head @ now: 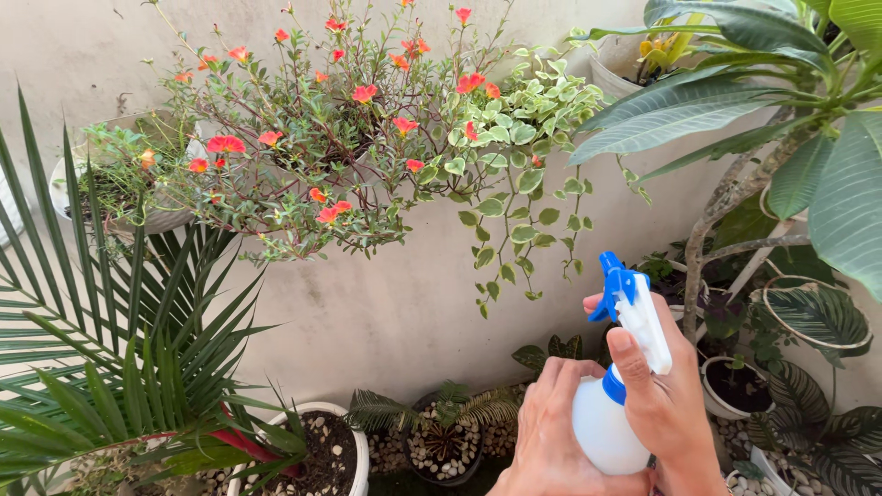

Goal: The person waters various potted plants on a balcony using a spray bottle.

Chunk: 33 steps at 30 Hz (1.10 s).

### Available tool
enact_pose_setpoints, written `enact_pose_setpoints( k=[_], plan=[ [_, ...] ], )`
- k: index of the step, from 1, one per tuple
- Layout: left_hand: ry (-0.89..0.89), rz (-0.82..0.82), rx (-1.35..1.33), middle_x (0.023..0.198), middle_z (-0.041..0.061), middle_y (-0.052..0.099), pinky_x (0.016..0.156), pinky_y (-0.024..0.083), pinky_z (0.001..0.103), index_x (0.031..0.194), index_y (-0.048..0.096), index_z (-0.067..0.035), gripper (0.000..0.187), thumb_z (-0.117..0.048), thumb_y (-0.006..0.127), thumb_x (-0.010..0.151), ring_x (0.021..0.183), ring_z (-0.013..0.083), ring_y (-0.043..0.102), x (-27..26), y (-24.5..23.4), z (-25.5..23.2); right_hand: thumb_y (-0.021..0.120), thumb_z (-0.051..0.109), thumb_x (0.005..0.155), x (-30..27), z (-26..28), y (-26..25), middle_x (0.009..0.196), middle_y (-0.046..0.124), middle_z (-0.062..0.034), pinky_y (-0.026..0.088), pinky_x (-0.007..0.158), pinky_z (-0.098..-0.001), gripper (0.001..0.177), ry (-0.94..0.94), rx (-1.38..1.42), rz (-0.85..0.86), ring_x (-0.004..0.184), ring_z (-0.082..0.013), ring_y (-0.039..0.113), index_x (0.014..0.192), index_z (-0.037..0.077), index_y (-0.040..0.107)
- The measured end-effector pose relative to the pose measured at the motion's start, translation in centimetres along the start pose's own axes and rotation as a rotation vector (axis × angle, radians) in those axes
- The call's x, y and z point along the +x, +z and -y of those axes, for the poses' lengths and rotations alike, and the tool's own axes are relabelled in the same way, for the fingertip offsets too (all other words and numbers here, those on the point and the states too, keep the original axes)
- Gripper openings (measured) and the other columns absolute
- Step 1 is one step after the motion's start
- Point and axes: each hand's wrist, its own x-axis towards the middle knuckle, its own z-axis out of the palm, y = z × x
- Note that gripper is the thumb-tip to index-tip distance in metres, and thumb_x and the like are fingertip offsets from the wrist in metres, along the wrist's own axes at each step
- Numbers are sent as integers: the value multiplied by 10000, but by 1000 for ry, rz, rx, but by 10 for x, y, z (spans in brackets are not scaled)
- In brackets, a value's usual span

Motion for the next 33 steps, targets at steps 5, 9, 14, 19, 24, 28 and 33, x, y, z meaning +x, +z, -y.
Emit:
enact_pose_setpoints(
  k=[5, 9, 14, 19, 24, 28, 33],
  plan=[
    [-52, 21, -9, 1140, 138, 587, 937, 494, 452, 1232, 591, -62, 748, -318, 883, 592, 1090, 341, 632, 2, 7, -2, 607, 359, 1016, -4, -21, -9, 969, 697, -83, 476, 720, -297, 352, 159, -110, -50, 809, -147, 604, 1106, 21, 646],
    [-49, 17, -23, 1163, 132, 599, 930, 514, 443, 1228, 603, -69, 733, -334, 870, 599, 1086, 339, 647, 5, 9, -1, 633, 349, 1026, -5, -31, -8, 933, 702, -135, 492, 706, -332, 386, 246, -80, -83, 798, -191, 640, 1083, -32, 651],
    [-58, 43, -12, 1160, 136, 596, 918, 502, 451, 1242, 599, -64, 753, -316, 864, 583, 1079, 350, 634, 5, 10, 0, 541, 386, 1007, 0, -11, -9, 1060, 717, -50, 481, 817, -272, 425, 3, -67, -21, 925, -127, 621, 1195, 21, 651],
    [-52, 48, -10, 1154, 129, 591, 910, 511, 443, 1232, 594, -68, 757, -361, 858, 586, 1069, 336, 637, 7, 12, 0, 571, 378, 1017, 0, -20, -12, 1008, 722, -69, 491, 798, -291, 401, 84, -71, -44, 891, -144, 634, 1135, 5, 660],
    [-42, 45, 27, 1158, 128, 585, 904, 500, 445, 1248, 590, -67, 810, -374, 863, 549, 1067, 333, 624, 11, 14, -1, 610, 364, 1040, -1, -29, -13, 886, 726, -121, 482, 714, -333, 395, 222, -74, -97, 806, -188, 625, 1096, -23, 664],
    [-36, 45, 9, 1159, 126, 584, 913, 506, 438, 1266, 598, -75, 800, -377, 851, 569, 1076, 330, 625, 10, 15, -2, 514, 409, 1060, 3, -14, -14, 1085, 689, -50, 465, 864, -261, 434, -111, -27, -8, 984, -119, 606, 1177, 8, 632],
    [-50, 38, 20, 1148, 136, 575, 908, 498, 445, 1254, 594, -72, 788, -376, 861, 577, 1067, 338, 619, 9, 20, -1, 533, 402, 1037, 4, -23, -17, 951, 701, -47, 477, 757, -270, 411, 8, -87, -40, 848, -120, 604, 1093, 22, 680]
  ],
)
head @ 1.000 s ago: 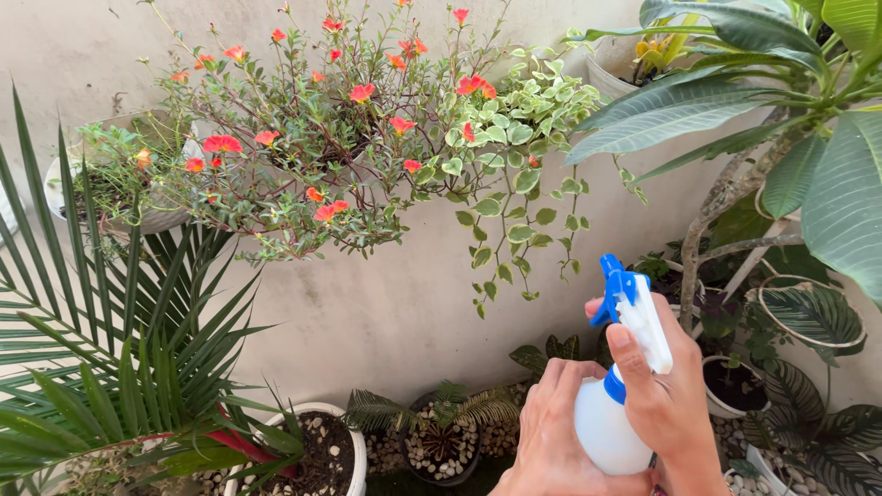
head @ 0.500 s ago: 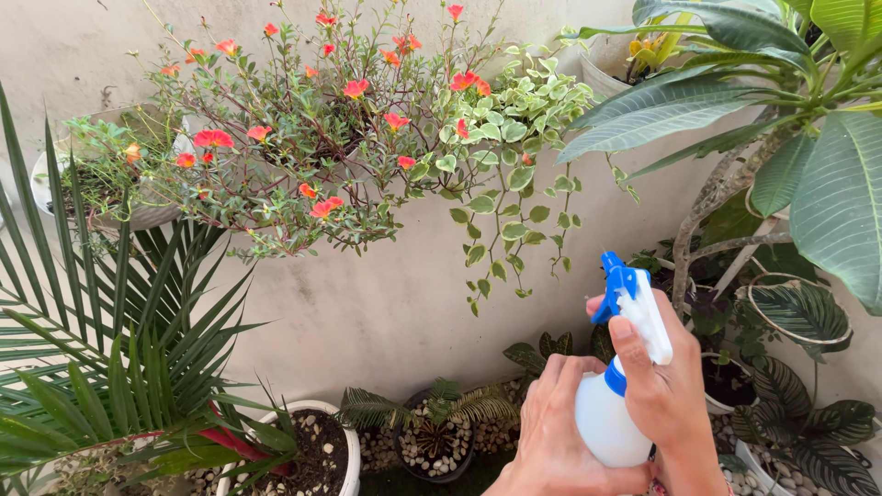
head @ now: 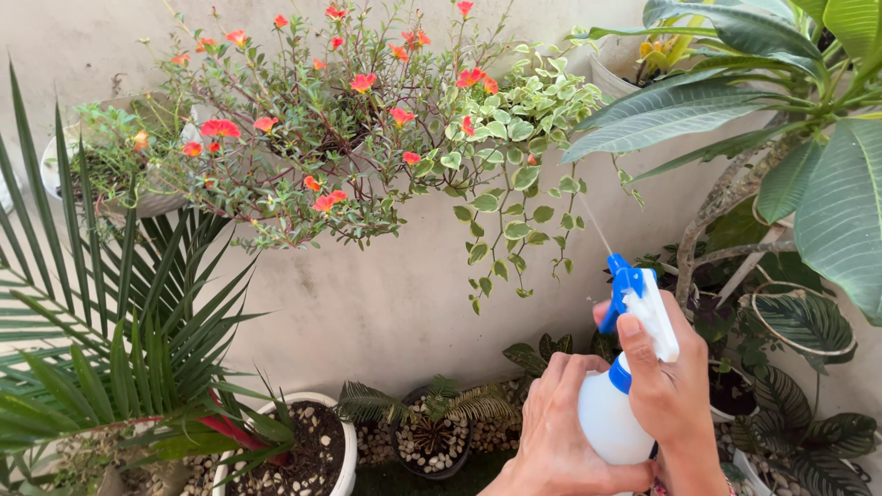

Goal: The person waters various potted plants on a balcony using a spray bottle.

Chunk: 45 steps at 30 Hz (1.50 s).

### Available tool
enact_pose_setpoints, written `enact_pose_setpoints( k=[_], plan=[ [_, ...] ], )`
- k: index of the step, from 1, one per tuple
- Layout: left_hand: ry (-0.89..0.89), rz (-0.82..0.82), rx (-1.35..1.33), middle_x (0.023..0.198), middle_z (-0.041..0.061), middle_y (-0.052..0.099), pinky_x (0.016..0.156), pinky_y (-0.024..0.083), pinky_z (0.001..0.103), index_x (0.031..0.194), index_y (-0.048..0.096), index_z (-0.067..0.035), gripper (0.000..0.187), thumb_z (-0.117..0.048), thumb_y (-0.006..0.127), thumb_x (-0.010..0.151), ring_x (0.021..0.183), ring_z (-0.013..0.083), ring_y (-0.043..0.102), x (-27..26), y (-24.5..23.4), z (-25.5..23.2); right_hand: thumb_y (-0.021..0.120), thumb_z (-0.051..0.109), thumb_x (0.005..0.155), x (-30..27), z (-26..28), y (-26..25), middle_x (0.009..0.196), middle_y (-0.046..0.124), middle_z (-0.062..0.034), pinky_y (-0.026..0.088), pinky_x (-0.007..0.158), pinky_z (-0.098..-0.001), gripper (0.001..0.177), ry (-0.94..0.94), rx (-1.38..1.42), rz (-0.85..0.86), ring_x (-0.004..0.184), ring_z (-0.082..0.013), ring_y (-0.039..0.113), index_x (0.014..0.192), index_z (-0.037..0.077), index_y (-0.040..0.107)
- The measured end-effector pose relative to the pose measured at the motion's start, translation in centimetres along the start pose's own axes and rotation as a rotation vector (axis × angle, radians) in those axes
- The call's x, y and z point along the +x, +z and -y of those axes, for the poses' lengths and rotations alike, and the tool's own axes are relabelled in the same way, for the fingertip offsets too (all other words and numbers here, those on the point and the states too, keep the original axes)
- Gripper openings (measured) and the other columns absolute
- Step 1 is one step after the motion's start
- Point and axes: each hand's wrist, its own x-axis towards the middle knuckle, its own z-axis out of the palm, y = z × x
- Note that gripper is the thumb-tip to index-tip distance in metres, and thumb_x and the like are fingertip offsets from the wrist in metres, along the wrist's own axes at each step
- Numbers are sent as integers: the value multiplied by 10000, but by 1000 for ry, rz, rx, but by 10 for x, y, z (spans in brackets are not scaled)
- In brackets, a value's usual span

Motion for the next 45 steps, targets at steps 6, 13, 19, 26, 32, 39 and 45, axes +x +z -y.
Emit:
enact_pose_setpoints(
  k=[6, 13, 19, 26, 32, 39, 45],
  plan=[
    [-5, -26, 23, 1157, 140, 590, 917, 497, 447, 1253, 594, -74, 782, -371, 861, 580, 1083, 350, 622, 2, 6, 1, 563, 409, 1029, 0, -9, -2, 860, 691, -84, 451, 670, -308, 417, 158, 41, -21, 757, -153, 572, 1077, 4, 650],
    [-35, -41, 19, 1171, 145, 595, 916, 497, 455, 1294, 592, -82, 823, -380, 863, 577, 1080, 353, 626, 4, 15, 1, 538, 434, 1024, 8, -7, -9, 1045, 699, -41, 464, 815, -257, 445, -20, 127, 82, 946, -111, 604, 1161, 24, 644],
    [-47, -88, 38, 1170, 142, 596, 921, 501, 455, 1267, 605, -83, 802, -404, 860, 577, 1087, 347, 631, 7, 26, 5, 601, 410, 1033, 8, -32, -10, 883, 697, -105, 458, 692, -315, 433, 181, 113, 59, 791, -166, 591, 1118, -11, 652],
    [-57, -132, 48, 1182, 137, 589, 920, 480, 457, 1291, 620, -78, 848, -461, 874, 578, 1086, 339, 613, 4, 36, 7, 534, 444, 1050, 17, -13, -14, 1129, 691, -46, 448, 903, -256, 474, -138, 216, 175, 1027, -115, 600, 1219, 10, 623],
    [-27, -212, 115, 1172, 120, 597, 933, 487, 442, 1265, 642, -104, 753, -471, 869, 649, 1100, 323, 623, 3, 41, 10, 582, 413, 1013, 15, -30, -11, 972, 698, -104, 474, 764, -291, 440, 123, 189, 105, 849, -140, 606, 1161, 2, 629],
    [56, -248, 92, 1171, 128, 583, 961, 465, 462, 1284, 623, -106, 752, -457, 863, 664, 1134, 347, 606, 0, 39, 23, 528, 445, 1030, 20, -25, -7, 1186, 676, -61, 419, 805, -243, 552, -68, 266, 250, 913, -98, 507, 1357, 2, 572],
    [0, -361, 196, 1180, 130, 591, 961, 467, 461, 1297, 636, -122, 765, -481, 900, 675, 1131, 340, 615, -14, 25, 32, 568, 497, 1030, 16, -22, 20, 985, 694, -61, 458, 788, -258, 542, -74, 277, 297, 864, -107, 583, 1204, -15, 605]
  ],
)
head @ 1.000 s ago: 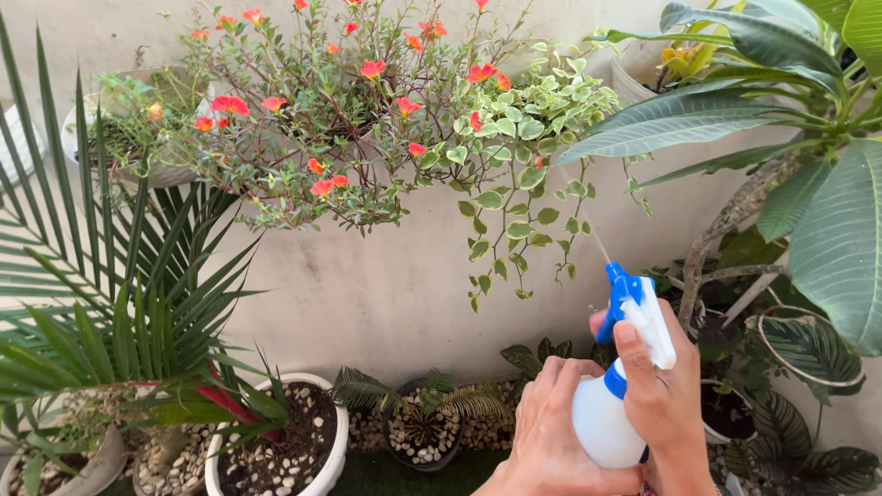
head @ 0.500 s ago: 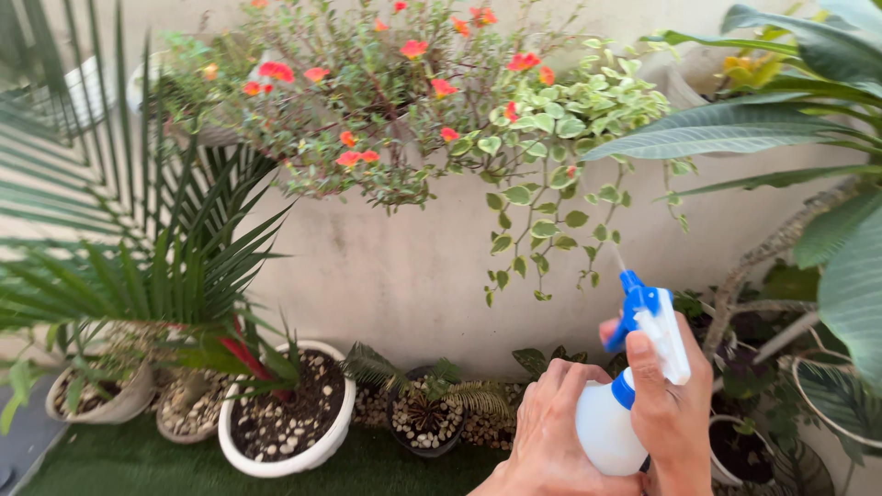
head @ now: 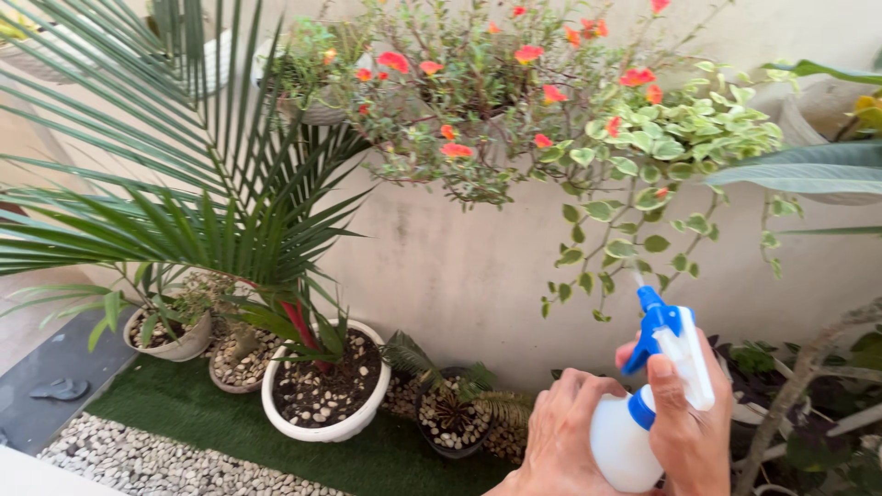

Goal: The person waters various potted plants on a balcony using a spray bottle.

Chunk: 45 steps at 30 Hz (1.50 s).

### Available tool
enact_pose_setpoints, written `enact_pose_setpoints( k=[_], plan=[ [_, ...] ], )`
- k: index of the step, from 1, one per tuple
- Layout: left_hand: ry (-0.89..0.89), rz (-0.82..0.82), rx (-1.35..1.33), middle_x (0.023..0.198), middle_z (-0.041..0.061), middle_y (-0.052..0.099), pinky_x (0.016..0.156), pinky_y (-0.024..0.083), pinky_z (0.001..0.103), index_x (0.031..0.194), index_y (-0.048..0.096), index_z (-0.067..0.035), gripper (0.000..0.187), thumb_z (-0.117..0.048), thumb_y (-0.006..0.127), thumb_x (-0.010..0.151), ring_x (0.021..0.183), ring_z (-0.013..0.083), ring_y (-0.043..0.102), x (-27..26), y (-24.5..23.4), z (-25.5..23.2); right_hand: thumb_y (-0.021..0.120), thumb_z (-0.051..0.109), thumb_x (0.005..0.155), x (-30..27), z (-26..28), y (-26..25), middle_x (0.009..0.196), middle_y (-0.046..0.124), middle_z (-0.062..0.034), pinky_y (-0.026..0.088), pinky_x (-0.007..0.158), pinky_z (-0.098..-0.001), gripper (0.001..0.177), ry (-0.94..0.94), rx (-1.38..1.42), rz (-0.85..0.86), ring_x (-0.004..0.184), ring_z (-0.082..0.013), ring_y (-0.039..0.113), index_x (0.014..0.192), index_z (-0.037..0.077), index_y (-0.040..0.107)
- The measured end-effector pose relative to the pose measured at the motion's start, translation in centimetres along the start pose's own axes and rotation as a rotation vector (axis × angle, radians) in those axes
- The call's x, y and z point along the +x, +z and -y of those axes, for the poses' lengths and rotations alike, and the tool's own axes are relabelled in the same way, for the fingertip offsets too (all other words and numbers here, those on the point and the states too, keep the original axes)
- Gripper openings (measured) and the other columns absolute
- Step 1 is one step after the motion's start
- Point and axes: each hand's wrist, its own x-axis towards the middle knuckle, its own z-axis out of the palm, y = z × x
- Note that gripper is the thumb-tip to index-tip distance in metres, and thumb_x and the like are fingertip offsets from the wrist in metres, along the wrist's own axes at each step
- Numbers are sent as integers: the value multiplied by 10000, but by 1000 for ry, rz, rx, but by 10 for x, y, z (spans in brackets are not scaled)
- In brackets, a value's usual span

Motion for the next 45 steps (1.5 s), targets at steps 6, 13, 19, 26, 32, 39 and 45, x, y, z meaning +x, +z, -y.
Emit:
enact_pose_setpoints(
  k=[6, 13, 19, 26, 32, 39, 45],
  plan=[
    [-16, -88, 16, 1154, 117, 621, 916, 492, 451, 1259, 607, -94, 769, -463, 907, 654, 1121, 322, 644, -12, -49, 11, 558, 525, 1009, 0, 17, 57, 1077, 684, -61, 422, 765, -259, 592, 13, 96, 81, 871, -113, 505, 1262, -6, 617],
    [-17, -56, -10, 1152, 114, 621, 913, 498, 442, 1251, 630, -96, 733, -433, 906, 662, 1099, 316, 649, -29, -121, 25, 554, 549, 1007, -12, 43, 121, 1069, 708, -84, 448, 814, -286, 589, 41, -30, 23, 940, -143, 577, 1188, -4, 647],
    [65, -6, -8, 1129, 107, 619, 941, 488, 432, 1227, 637, -86, 726, -444, 890, 647, 1122, 304, 652, -36, -173, 45, 559, 558, 1031, -29, 64, 170, 1005, 670, -104, 448, 815, -298, 598, 64, 13, -96, 926, -155, 592, 1196, -15, 616],
    [94, 61, -54, 1182, 118, 607, 966, 491, 436, 1291, 615, -72, 801, -493, 903, 673, 1142, 306, 651, -41, -203, 46, 536, 525, 1009, -23, 104, 190, 1128, 688, -53, 430, 756, -261, 559, -9, -113, -55, 851, -102, 520, 1204, 14, 648],
    [117, 17, -41, 1133, 96, 593, 927, 528, 423, 1254, 585, -77, 854, -523, 878, 588, 998, 285, 641, -18, -206, 32, 552, 510, 1036, 1, 120, 188, 896, 697, -63, 474, 693, -256, 534, 74, -238, -130, 791, -96, 601, 1100, -14, 634],
    [90, -1, -25, 1198, 108, 607, 933, 552, 425, 1332, 569, -30, 976, -576, 868, 580, 1055, 275, 676, 8, -202, 9, 523, 572, 1025, 39, 145, 174, 1014, 711, 10, 435, 648, -217, 608, -55, -117, -4, 765, -49, 524, 1311, 45, 624],
    [54, 4, -24, 1170, 105, 613, 912, 555, 418, 1323, 571, -13, 1009, -609, 859, 561, 1029, 264, 684, 21, -188, -1, 548, 539, 1059, 47, 133, 156, 849, 653, -87, 455, 618, -272, 562, 82, -173, -88, 736, -97, 593, 1171, 0, 659]
  ],
)
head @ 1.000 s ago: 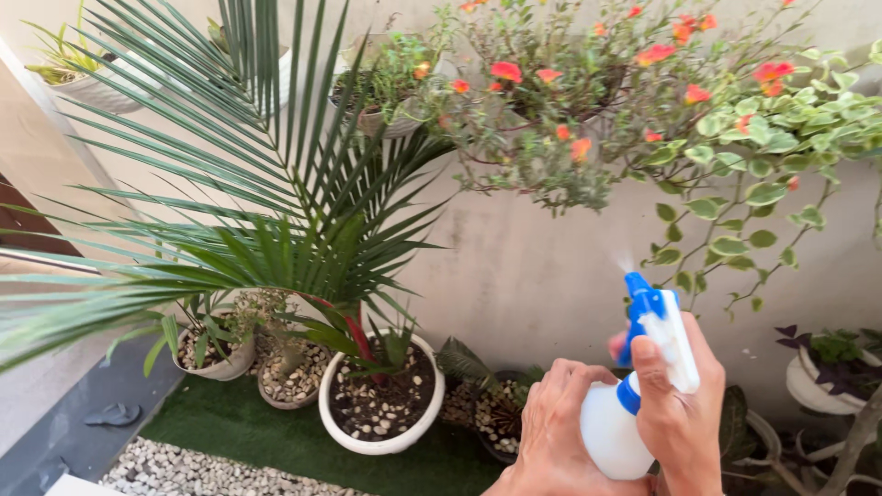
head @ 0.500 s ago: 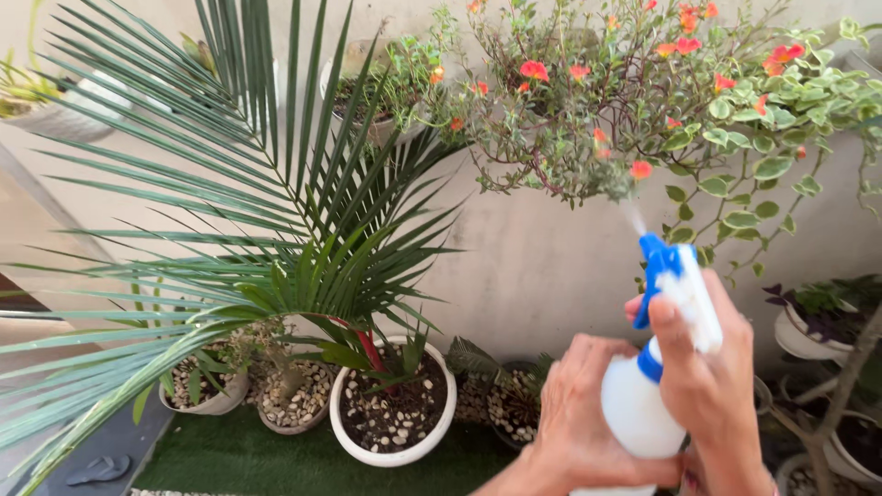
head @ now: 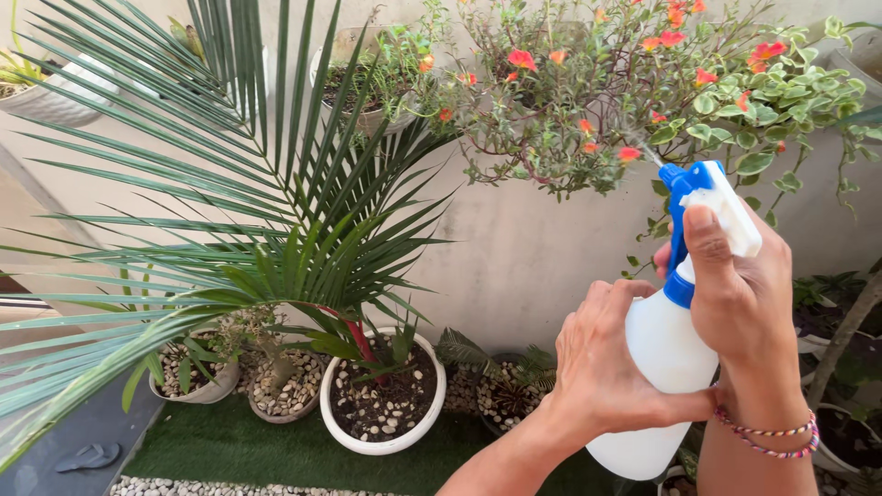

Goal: The person waters various potted plants on a balcony using a spray bottle.

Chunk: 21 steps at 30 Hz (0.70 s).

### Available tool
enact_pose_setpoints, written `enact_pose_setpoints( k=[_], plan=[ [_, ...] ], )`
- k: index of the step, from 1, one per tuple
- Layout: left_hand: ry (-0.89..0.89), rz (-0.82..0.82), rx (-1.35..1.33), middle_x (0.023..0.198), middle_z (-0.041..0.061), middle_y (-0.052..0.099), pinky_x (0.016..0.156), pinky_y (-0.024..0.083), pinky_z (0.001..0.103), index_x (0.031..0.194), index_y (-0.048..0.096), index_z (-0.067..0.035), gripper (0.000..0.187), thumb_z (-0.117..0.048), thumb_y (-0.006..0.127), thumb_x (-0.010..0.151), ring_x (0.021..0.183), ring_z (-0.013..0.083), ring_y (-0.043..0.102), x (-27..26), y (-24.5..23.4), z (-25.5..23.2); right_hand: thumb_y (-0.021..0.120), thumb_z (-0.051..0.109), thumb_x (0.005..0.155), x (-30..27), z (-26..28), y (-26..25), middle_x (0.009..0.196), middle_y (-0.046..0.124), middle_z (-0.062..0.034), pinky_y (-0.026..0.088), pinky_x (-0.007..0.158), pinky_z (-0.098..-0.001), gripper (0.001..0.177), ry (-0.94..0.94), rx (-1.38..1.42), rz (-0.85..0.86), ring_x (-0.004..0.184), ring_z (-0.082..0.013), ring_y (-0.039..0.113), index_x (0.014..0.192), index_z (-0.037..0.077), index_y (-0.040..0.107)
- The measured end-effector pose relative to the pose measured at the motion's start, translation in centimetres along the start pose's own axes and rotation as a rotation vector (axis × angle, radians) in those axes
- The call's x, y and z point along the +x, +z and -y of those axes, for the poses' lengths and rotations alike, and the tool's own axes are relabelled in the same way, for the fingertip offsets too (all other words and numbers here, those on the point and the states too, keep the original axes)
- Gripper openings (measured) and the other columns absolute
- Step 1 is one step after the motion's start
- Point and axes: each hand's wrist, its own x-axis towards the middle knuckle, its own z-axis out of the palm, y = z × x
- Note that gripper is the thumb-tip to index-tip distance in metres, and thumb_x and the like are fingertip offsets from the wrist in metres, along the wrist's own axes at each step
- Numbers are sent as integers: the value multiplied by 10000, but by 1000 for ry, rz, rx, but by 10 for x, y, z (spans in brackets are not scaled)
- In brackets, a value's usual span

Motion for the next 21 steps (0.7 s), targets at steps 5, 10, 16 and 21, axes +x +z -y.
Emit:
enact_pose_setpoints(
  k=[5, 10, 16, 21],
  plan=[
    [25, -13, 7, 1202, 113, 607, 911, 550, 426, 1358, 576, -29, 1026, -610, 868, 565, 1030, 275, 680, 2, 15, -1, 523, 558, 1069, 7, -17, -13, 1014, 694, -67, 449, 719, -252, 590, -106, 103, 80, 872, -89, 601, 1260, 7, 616],
    [-45, 41, -11, 1163, 109, 603, 895, 553, 428, 1328, 573, -25, 1005, -611, 851, 560, 1004, 279, 679, 4, 36, 0, 518, 573, 1062, 10, -30, -26, 1061, 705, -64, 480, 818, -262, 616, -116, 112, 116, 928, -92, 591, 1275, 5, 627],
    [-57, 24, -19, 1180, 104, 598, 897, 546, 422, 1324, 573, -28, 1006, -614, 855, 556, 1071, 288, 672, 4, 52, 5, 543, 557, 1039, 8, -52, -32, 891, 682, -117, 499, 680, -309, 604, 58, 52, 17, 789, -146, 641, 1142, -33, 619],
    [-48, 24, 11, 1191, 98, 600, 913, 538, 429, 1315, 580, -62, 959, -603, 854, 571, 1054, 278, 667, 6, 53, 10, 513, 556, 1053, 9, -52, -30, 1035, 709, -35, 426, 720, -249, 582, -66, 180, 101, 835, -88, 513, 1198, 12, 657]
  ],
)
